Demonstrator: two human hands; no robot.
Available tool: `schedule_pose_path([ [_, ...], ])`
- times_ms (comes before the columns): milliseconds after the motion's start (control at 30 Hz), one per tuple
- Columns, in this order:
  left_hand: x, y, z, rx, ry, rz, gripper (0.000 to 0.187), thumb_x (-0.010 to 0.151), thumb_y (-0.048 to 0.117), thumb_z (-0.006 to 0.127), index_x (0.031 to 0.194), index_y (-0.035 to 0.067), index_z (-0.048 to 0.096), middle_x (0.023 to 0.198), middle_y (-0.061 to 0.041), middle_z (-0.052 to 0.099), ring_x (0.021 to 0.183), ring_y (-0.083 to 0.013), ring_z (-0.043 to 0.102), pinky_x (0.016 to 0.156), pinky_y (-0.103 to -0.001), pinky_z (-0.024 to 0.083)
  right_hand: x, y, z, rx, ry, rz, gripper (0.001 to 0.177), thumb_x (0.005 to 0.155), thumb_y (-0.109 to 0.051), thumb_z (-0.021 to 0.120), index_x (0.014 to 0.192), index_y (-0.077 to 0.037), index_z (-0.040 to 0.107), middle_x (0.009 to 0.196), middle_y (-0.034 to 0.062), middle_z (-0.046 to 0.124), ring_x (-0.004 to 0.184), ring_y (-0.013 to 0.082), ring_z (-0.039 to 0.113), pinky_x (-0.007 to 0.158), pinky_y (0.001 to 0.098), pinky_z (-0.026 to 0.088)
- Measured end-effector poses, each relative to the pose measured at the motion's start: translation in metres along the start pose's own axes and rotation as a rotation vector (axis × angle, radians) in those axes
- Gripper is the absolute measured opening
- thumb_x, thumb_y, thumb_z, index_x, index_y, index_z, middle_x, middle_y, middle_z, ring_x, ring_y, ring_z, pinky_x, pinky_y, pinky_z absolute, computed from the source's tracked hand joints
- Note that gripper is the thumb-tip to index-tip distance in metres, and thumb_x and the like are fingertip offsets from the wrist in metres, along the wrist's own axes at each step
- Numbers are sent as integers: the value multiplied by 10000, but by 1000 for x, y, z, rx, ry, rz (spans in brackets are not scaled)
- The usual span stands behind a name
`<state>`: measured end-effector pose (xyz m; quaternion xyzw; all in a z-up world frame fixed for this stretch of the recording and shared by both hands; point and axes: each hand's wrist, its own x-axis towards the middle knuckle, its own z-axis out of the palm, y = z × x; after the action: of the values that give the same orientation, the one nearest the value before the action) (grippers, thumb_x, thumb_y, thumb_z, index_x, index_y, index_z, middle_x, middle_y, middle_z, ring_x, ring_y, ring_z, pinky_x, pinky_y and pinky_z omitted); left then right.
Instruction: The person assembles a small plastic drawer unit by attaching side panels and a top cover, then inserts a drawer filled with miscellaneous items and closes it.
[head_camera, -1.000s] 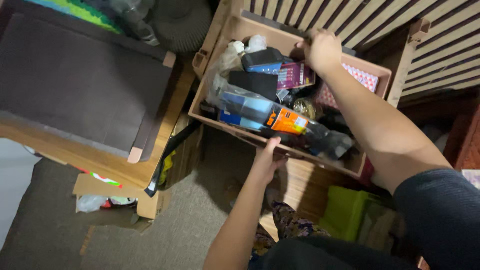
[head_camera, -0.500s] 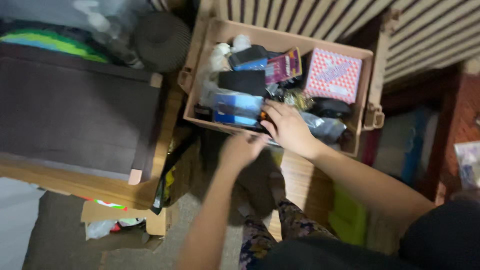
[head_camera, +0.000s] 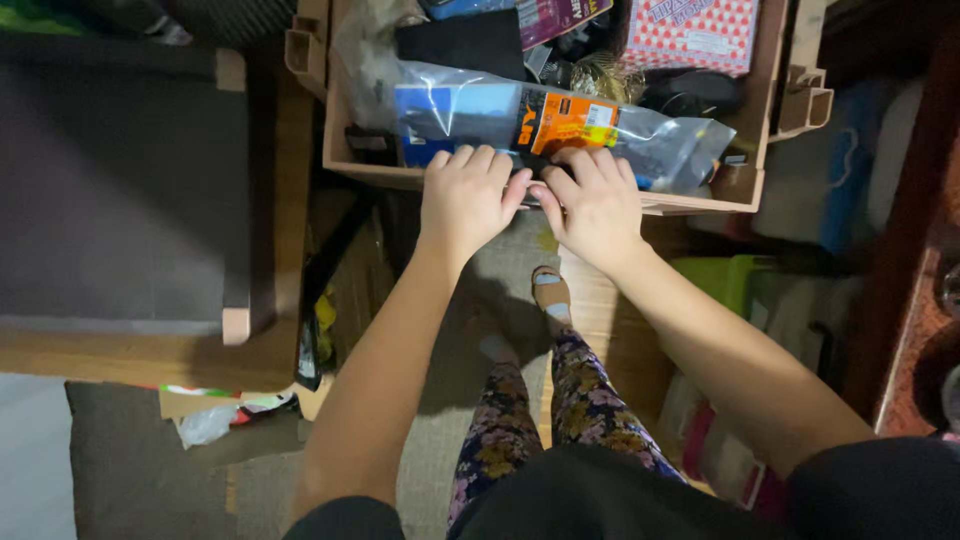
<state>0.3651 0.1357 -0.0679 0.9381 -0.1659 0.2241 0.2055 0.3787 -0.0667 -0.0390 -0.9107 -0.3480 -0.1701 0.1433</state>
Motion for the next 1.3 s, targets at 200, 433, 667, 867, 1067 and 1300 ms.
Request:
schedule_pose_path([
  [200,9,-20,1,-19,39,163,292,914,411,739,857,160,599,870,-17,572,829,-227,573,714,-376,422,7,16,17,-170,68,-112,216,939,-312,743,1081,-155,700,1143,-5,659,959,205,603,803,355,450],
  [433,-1,-10,8,99,69,108,271,917,425,706,934,174,606,940,-2,573,879,-212,569,757,-387,408,1,10,21,-244,98,-102,222,893,-291,731,1078,-173,695,1137,-15,661,952,197,605,789,352,444],
  [667,5,-7,13,131,28,89,274,932,438,688,1003,182,620,1047,6,596,916,-223,558,786,-405,412,2,16,25,-238,96,-85,252,900,-314,727,1103,-167,706,1141,2,660,966,203,608,796,362,446],
  [867,1,4,3,44,17,6,272,896,405,705,1013,171,632,1084,-14,610,987,-247,575,824,-441,423,3,13,21,-187,117,-85,256,884,-301,718,1104,-170,708,1160,8,661,1002,213,620,805,372,453],
  [1067,-4,25,-20,-90,85,-157,383,869,316,738,1157,79,649,1221,-122,622,1188,-345,568,940,-502,435,-4,5,13,-61,118,-53,244,921,-301,714,1096,-133,693,1147,53,669,1024,262,628,819,408,467],
  [1300,-104,25,-116,-49,388,-447,398,854,129,718,1225,20,629,1298,-198,649,1263,-421,580,1083,-491,446,11,-11,-6,301,206,97,168,1006,-166,661,1120,-43,664,1083,168,657,1036,387,604,906,489,480],
])
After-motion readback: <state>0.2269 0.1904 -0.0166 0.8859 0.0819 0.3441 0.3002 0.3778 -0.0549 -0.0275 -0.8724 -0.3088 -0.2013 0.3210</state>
